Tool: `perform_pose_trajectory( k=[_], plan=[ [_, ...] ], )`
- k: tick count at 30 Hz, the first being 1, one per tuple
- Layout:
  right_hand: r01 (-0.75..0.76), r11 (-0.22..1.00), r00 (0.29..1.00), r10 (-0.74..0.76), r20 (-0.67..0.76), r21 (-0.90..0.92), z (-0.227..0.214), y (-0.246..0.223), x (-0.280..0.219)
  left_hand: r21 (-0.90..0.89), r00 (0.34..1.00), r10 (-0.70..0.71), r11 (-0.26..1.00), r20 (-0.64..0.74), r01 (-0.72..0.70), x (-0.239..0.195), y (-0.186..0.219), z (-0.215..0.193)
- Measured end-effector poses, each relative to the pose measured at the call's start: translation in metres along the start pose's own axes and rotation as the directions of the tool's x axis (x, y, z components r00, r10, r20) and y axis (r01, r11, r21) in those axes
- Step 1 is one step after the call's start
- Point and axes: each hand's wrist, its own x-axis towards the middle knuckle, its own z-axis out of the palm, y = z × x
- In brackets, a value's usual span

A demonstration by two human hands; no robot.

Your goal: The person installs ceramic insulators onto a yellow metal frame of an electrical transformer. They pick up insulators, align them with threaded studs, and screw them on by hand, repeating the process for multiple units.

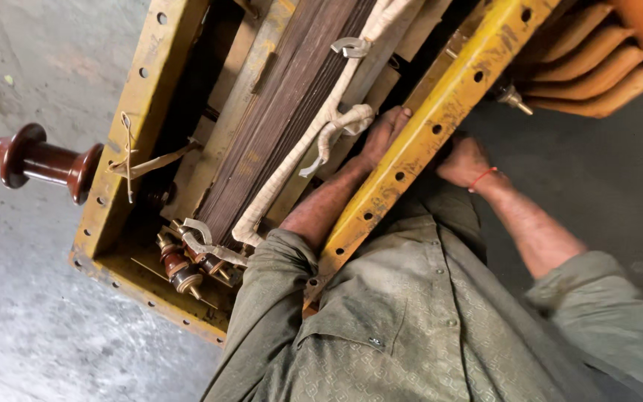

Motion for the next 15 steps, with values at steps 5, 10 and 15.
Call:
perform_pose_trajectory(
  k=[5, 10, 15],
  plan=[
    [-0.133, 0.964, 0.909, 0.027, 0.415, 0.229, -0.021, 0.021, 0.031, -0.007, 0.995, -0.094, 0.995, 0.045, 0.095, 0.003, -0.002, -0.001],
    [-0.704, 0.680, 0.331, 0.057, 0.942, 0.206, -0.024, 0.055, 0.054, -0.023, 0.998, 0.016, 1.000, 0.063, -0.015, -0.002, -0.014, 0.003],
    [-0.563, 0.752, 0.673, 0.177, 0.719, 0.342, -0.032, 0.030, 0.044, 0.017, 0.999, 0.024, 1.000, 0.021, -0.024, 0.009, 0.008, -0.007]
  ],
)
